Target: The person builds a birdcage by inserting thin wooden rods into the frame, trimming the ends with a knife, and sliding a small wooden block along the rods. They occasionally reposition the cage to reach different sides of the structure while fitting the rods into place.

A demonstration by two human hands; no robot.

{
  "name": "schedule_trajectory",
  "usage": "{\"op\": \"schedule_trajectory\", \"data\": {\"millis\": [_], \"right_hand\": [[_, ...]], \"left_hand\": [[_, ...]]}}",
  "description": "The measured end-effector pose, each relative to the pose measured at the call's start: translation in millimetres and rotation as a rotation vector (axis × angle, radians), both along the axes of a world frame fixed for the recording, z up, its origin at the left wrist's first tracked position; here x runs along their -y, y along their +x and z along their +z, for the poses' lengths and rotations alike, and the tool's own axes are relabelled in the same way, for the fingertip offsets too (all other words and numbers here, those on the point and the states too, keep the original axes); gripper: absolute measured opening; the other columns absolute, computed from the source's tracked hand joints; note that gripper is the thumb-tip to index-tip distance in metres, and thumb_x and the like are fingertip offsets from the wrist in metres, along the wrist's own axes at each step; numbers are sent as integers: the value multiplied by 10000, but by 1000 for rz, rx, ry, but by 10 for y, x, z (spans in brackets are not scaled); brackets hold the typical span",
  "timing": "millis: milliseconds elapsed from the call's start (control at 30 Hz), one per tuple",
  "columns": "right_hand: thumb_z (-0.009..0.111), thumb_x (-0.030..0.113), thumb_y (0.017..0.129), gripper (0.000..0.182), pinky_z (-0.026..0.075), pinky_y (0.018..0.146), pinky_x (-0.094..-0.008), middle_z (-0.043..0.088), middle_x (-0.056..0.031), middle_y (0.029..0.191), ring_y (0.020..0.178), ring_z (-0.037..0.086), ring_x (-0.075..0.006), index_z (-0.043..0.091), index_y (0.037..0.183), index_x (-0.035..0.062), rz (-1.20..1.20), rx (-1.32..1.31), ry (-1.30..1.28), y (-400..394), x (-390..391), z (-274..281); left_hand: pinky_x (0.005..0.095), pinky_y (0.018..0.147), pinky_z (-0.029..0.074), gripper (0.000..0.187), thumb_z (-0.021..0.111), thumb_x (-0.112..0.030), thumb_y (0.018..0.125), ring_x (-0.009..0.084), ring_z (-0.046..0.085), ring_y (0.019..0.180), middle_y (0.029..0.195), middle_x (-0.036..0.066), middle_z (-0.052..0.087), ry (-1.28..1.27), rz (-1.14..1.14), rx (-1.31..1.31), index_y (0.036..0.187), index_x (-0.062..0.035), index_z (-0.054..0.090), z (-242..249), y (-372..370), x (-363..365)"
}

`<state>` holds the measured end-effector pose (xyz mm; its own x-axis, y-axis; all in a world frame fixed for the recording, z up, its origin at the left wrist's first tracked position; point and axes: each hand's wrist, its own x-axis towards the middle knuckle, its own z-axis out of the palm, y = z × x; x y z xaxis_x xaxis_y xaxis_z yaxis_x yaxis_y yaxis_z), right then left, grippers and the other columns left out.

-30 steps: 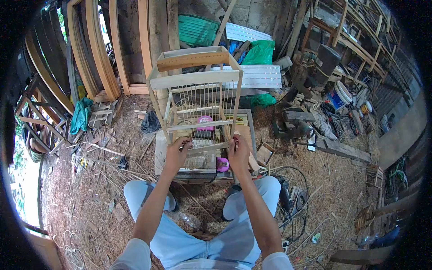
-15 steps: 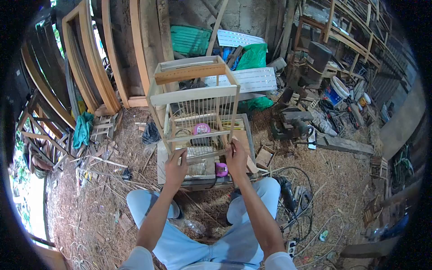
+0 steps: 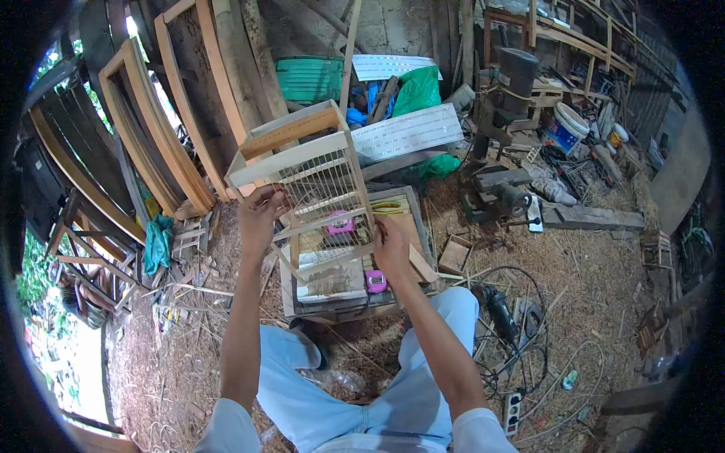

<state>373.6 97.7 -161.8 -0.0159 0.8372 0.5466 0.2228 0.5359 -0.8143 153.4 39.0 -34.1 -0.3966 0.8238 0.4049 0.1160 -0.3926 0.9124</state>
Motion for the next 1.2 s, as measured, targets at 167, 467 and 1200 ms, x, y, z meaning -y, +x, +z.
{"op": "schedule_trajectory", "data": {"millis": [167,467,1200], "right_hand": [[602,31,885,215,511,716,-361,658,-191,945,815,655,-281,598,1089,-37,63,-36,-43,31,-24,282],[683,185,863,426,503,823,-339,631,-151,1112,991,622,-195,531,1220,9,181,29,90,-95,-67,1114],[728,82,830,108,361,494,-215,626,-5,682,554,493,-44,682,875,-4,595,-202,-282,-137,-574,1008]], "left_hand": [[254,748,551,175,596,-39,923,138,653,810,938,91,665,-21,-20,-60,1073,46,620,-24,-105,-61],[266,844,512,228,624,-103,918,149,632,942,1041,99,672,-2,-172,-45,1120,3,634,-2,-18,-221],[322,852,561,247,607,-108,928,218,681,925,1032,139,686,-95,-465,83,1119,49,618,-21,-128,-338]]}}
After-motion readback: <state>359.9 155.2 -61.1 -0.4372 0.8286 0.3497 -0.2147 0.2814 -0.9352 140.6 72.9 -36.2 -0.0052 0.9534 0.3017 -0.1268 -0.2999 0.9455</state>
